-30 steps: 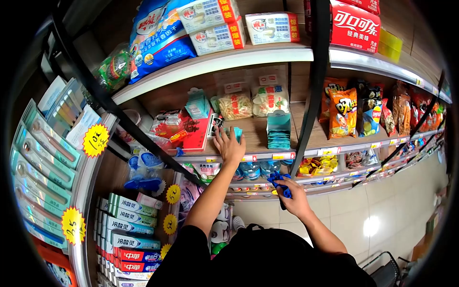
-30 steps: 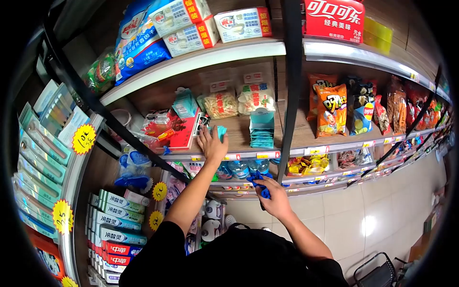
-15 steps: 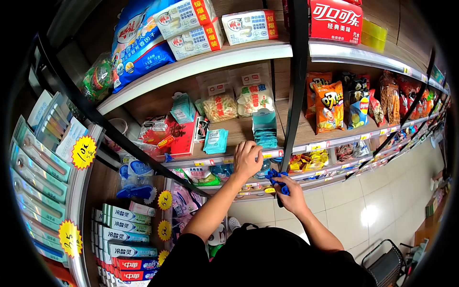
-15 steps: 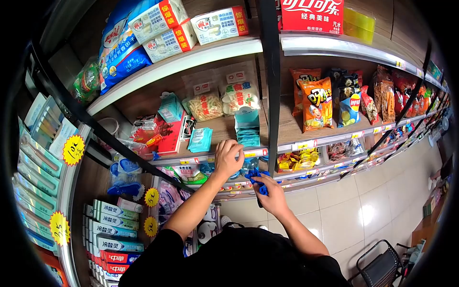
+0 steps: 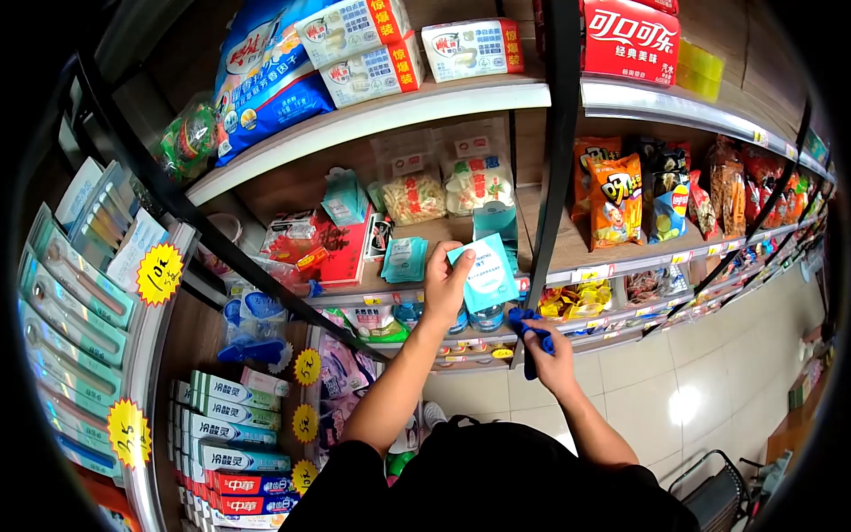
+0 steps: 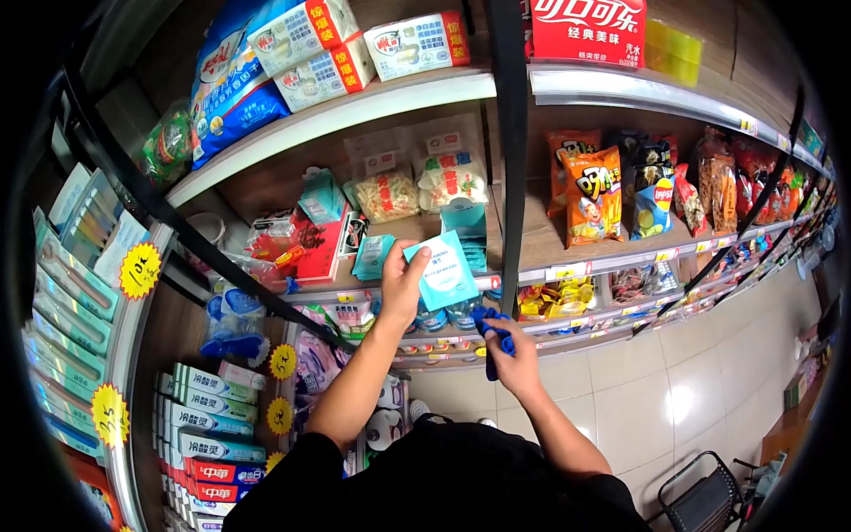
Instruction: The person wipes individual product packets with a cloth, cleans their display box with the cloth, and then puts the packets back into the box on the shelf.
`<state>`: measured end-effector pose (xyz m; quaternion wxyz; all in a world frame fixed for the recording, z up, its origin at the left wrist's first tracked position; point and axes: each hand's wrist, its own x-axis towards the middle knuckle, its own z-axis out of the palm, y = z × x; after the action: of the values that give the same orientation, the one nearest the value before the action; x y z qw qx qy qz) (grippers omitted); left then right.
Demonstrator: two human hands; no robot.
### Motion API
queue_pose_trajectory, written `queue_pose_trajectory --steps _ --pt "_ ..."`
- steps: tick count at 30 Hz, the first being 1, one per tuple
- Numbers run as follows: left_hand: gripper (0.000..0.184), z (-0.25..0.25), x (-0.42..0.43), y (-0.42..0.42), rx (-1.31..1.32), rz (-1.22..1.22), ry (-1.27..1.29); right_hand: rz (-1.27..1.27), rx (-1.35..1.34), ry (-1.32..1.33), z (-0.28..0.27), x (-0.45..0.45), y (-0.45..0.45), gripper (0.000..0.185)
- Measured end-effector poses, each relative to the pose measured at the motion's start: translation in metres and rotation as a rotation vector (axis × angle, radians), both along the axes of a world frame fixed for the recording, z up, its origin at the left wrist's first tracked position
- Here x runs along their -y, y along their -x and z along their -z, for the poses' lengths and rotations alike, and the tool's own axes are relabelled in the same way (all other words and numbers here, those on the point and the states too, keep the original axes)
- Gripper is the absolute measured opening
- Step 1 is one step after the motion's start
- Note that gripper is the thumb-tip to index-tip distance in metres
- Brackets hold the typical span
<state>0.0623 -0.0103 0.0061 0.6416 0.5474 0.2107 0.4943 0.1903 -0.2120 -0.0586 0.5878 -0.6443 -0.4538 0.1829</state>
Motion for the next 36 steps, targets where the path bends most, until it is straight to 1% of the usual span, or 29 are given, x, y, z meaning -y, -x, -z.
queue_pose_trajectory --steps 1,2,4,5,6,7,8,9,10,11,12,13,16,18,20,22,23,24,26,27,28,30,32,33,34,36 --pt "0.026 0.004 0.005 0.003 0.037 0.026 0.1 0.023 -0.157 -0.026 -0.001 -0.001 0.001 0.023" --pt "0.026 0.004 0.013 0.005 0.039 0.02 0.101 0.057 -0.313 0.004 -0.003 -0.002 0.001 0.021" --pt "0.039 0.003 0.03 0.006 0.283 0.214 0.57 0.145 -0.273 -0.092 -0.01 -0.004 0.003 0.021" --pt "0.039 0.007 0.037 0.007 0.284 0.212 0.569 0.168 -0.242 -0.136 -0.016 -0.003 0.004 0.02" --pt "0.047 0.008 0.044 0.008 0.335 0.368 0.639 0.166 -0.241 -0.136 -0.02 -0.003 0.005 0.02" --pt "0.055 0.008 0.05 0.009 0.384 0.526 0.705 0.182 -0.1 -0.218 -0.024 -0.003 0.005 0.021" --pt "0.055 0.008 0.057 0.009 0.386 0.524 0.704 0.196 0.041 -0.3 -0.03 -0.004 0.006 0.022" --pt "0.059 -0.007 0.072 0.008 0.401 0.524 0.693 0.14 0.167 -0.417 -0.057 -0.005 0.012 0.025" --pt "0.063 -0.014 0.08 0.007 0.415 0.525 0.68 0.101 0.354 -0.39 -0.066 -0.006 0.011 0.03" --pt "0.061 -0.008 0.083 0.005 0.383 0.512 0.663 0.045 0.472 -0.345 -0.07 -0.009 0.012 0.031" --pt "0.068 -0.006 0.085 0.004 0.32 0.511 0.624 -0.01 0.589 -0.297 -0.073 -0.011 0.015 0.032" --pt "0.07 -0.006 0.087 0.003 0.319 0.515 0.576 -0.047 0.644 -0.264 -0.073 -0.015 0.02 0.035" --pt "0.072 -0.008 0.09 0.003 0.317 0.506 0.493 -0.014 0.644 -0.261 -0.067 -0.022 0.025 0.039" --pt "0.072 -0.011 0.089 0.003 0.314 0.491 0.456 -0.043 0.684 -0.266 -0.068 -0.017 0.03 0.04" --pt "0.066 -0.015 0.086 0.005 0.406 0.523 0.489 -0.128 0.724 -0.259 -0.058 -0.005 0.039 0.046" --pt "0.069 -0.027 0.082 0.005 0.453 0.525 0.544 -0.194 0.751 -0.266 -0.05 0.001 0.047 0.057" --pt "0.069 -0.025 0.079 0.007 0.444 0.554 0.545 -0.209 0.75 -0.277 -0.049 -0.003 0.043 0.058" --pt "0.069 -0.022 0.078 0.008 0.434 0.582 0.547 -0.205 0.752 -0.276 -0.055 -0.008 0.037 0.058" --pt "0.065 -0.024 0.088 0.003 0.494 0.628 0.723 -0.107 0.769 -0.245 -0.078 -0.02 0.024 0.059" --pt "0.061 0.005 0.08 0.004 0.372 0.65 0.689 -0.086 0.71 -0.24 -0.086 -0.026 0.019 0.058" --pt "0.059 0.006 0.089 0.001 0.375 0.521 0.716 -0.085 0.64 -0.274 -0.086 -0.034 0.012 0.055" --pt "0.062 -0.003 0.086 -0.002 0.373 0.545 0.764 -0.106 0.676 -0.268 -0.084 -0.037 0.009 0.056" --pt "0.066 -0.018 0.085 -0.005 0.472 0.597 0.712 -0.185 0.755 -0.211 -0.09 -0.023 0.016 0.058" --pt "0.072 -0.013 0.077 -0.004 0.406 0.542 0.579 -0.22 0.78 -0.204 -0.084 -0.016 0.02 0.061" --pt "0.07 -0.019 0.075 0.001 0.401 0.507 0.515 -0.254 0.766 -0.217 -0.074 -0.013 0.026 0.063" --pt "0.069 -0.026 0.072 0.004 0.426 0.504 0.531 -0.249 0.779 -0.245 -0.064 -0.007 0.031 0.063"
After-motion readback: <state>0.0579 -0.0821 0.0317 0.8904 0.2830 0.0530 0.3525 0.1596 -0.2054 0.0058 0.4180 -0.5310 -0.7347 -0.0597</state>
